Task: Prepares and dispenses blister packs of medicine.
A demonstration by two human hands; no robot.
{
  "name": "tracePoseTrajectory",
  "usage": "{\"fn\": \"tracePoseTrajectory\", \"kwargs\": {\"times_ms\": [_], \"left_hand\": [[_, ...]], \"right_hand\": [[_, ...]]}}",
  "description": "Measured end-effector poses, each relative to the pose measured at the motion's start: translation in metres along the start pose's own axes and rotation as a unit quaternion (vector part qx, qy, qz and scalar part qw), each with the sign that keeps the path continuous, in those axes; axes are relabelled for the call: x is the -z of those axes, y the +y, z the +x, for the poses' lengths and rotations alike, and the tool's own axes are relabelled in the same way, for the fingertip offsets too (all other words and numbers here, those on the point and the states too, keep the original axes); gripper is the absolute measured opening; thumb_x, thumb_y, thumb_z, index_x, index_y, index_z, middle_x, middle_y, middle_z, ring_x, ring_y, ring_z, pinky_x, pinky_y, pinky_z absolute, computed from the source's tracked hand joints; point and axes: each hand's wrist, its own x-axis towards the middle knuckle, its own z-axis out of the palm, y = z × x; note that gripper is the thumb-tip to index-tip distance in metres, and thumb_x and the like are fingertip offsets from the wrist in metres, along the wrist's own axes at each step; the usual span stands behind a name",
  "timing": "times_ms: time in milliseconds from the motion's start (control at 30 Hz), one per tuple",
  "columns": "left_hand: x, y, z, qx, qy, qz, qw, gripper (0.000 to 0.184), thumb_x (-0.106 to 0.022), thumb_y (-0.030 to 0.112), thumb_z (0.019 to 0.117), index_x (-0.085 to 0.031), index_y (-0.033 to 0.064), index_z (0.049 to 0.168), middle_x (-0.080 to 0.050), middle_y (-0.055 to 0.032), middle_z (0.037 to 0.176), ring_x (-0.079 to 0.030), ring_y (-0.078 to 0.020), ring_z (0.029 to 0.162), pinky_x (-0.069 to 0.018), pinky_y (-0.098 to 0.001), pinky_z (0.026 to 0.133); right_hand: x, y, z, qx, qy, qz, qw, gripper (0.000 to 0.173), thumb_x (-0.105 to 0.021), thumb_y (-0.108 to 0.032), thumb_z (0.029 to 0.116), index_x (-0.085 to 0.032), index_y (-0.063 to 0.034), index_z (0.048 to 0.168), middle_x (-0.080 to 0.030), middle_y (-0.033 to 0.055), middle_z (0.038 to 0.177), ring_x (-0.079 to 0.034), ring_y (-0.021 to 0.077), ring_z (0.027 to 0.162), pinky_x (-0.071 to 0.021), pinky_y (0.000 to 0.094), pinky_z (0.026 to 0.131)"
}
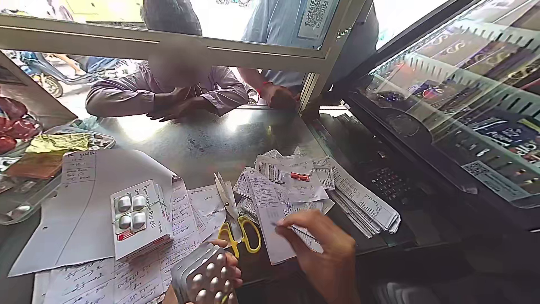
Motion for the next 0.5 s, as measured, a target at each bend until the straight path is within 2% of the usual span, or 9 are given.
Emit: {"fn": "tracePoseTrajectory", "kwargs": {"times_ms": [33, 100, 200, 267, 333, 400, 433, 467, 500], "left_hand": [[0.000, 0.001, 0.001, 0.000, -0.002, -0.006, 1.000, 0.073, -0.075, 0.048, 0.0875, -0.052, 0.0099, 0.145, -0.069, -0.0102, 0.126, -0.069, -0.0247, 0.114, -0.0568, -0.0411, 0.099], [0.002, 0.002, 0.002, 0.003, -0.021, -0.017, 1.000, 0.075, -0.071, 0.052, 0.0893, -0.050, 0.0092, 0.148, -0.068, -0.0105, 0.126, -0.069, -0.0235, 0.113, -0.0569, -0.0387, 0.098], [0.002, 0.001, 0.001, 0.027, -0.021, -0.042, 0.999, 0.073, -0.064, 0.055, 0.0936, -0.051, 0.0055, 0.146, -0.067, -0.0113, 0.123, -0.068, -0.0219, 0.108, -0.0569, -0.0356, 0.095], [0.002, 0.001, 0.000, 0.035, -0.021, -0.040, 0.998, 0.073, -0.064, 0.054, 0.0947, -0.051, 0.0043, 0.147, -0.068, -0.0109, 0.120, -0.069, -0.0212, 0.106, -0.0568, -0.0350, 0.095], [0.003, 0.001, 0.001, 0.030, -0.018, -0.022, 0.999, 0.074, -0.065, 0.053, 0.0939, -0.050, 0.0044, 0.147, -0.069, -0.0116, 0.120, -0.069, -0.0219, 0.106, -0.0572, -0.0366, 0.096], [0.004, 0.001, 0.001, 0.031, -0.026, -0.009, 0.999, 0.075, -0.067, 0.051, 0.0932, -0.048, 0.0043, 0.149, -0.068, -0.0120, 0.123, -0.069, -0.0224, 0.108, -0.0571, -0.0372, 0.097], [0.005, 0.000, 0.001, 0.033, -0.034, -0.002, 0.999, 0.074, -0.069, 0.048, 0.0929, -0.048, 0.0044, 0.149, -0.068, -0.0122, 0.124, -0.070, -0.0223, 0.109, -0.0573, -0.0369, 0.097], [0.005, 0.000, 0.001, 0.034, -0.043, 0.013, 0.998, 0.070, -0.070, 0.045, 0.0932, -0.050, 0.0060, 0.148, -0.069, -0.0104, 0.125, -0.069, -0.0203, 0.110, -0.0571, -0.0355, 0.097], [0.004, 0.001, -0.001, 0.031, -0.050, 0.039, 0.997, 0.062, -0.070, 0.041, 0.0941, -0.054, 0.0107, 0.145, -0.070, -0.0054, 0.125, -0.069, -0.0156, 0.111, -0.0562, -0.0323, 0.098]], "right_hand": [[0.011, 0.014, 0.009, -0.018, 0.015, -0.103, 0.994, 0.012, -0.072, -0.020, 0.0930, -0.076, -0.0084, 0.093, -0.076, 0.0031, 0.090, -0.072, 0.0119, 0.091, -0.0567, 0.0273, 0.083], [0.027, 0.045, 0.028, -0.083, -0.008, -0.203, 0.976, 0.015, -0.072, -0.020, 0.0915, -0.079, -0.0071, 0.095, -0.077, 0.0079, 0.090, -0.074, 0.0229, 0.086, -0.0576, 0.0429, 0.076], [0.032, 0.083, 0.049, -0.181, -0.046, -0.227, 0.956, 0.018, -0.075, -0.017, 0.0920, -0.078, -0.0036, 0.105, -0.077, 0.0143, 0.094, -0.073, 0.0350, 0.088, -0.0534, 0.0598, 0.076], [0.032, 0.088, 0.051, -0.190, -0.042, -0.246, 0.949, 0.022, -0.073, -0.014, 0.0937, -0.077, -0.0014, 0.112, -0.076, 0.0186, 0.100, -0.072, 0.0411, 0.093, -0.0512, 0.0655, 0.079], [0.028, 0.074, 0.042, -0.128, -0.011, -0.259, 0.957, 0.019, -0.070, -0.014, 0.0950, -0.079, -0.0026, 0.107, -0.076, 0.0179, 0.096, -0.074, 0.0373, 0.089, -0.0559, 0.0573, 0.076], [0.022, 0.041, 0.025, -0.043, 0.001, -0.192, 0.980, 0.018, -0.066, -0.016, 0.0957, -0.080, -0.0061, 0.098, -0.077, 0.0100, 0.090, -0.074, 0.0214, 0.084, -0.0592, 0.0367, 0.074], [0.017, 0.022, 0.015, -0.007, -0.018, -0.110, 0.994, 0.018, -0.065, -0.019, 0.0968, -0.079, -0.0074, 0.096, -0.077, 0.0056, 0.091, -0.073, 0.0128, 0.088, -0.0582, 0.0260, 0.079], [0.009, 0.005, 0.004, 0.022, -0.061, -0.022, 0.998, 0.020, -0.065, -0.024, 0.0994, -0.077, -0.0086, 0.099, -0.076, 0.0033, 0.096, -0.070, 0.0084, 0.095, -0.0563, 0.0205, 0.085], [-0.001, -0.010, -0.006, 0.044, -0.115, 0.043, 0.991, 0.026, -0.065, -0.031, 0.1001, -0.075, -0.0090, 0.107, -0.074, 0.0044, 0.103, -0.068, 0.0096, 0.102, -0.0548, 0.0207, 0.090]]}}
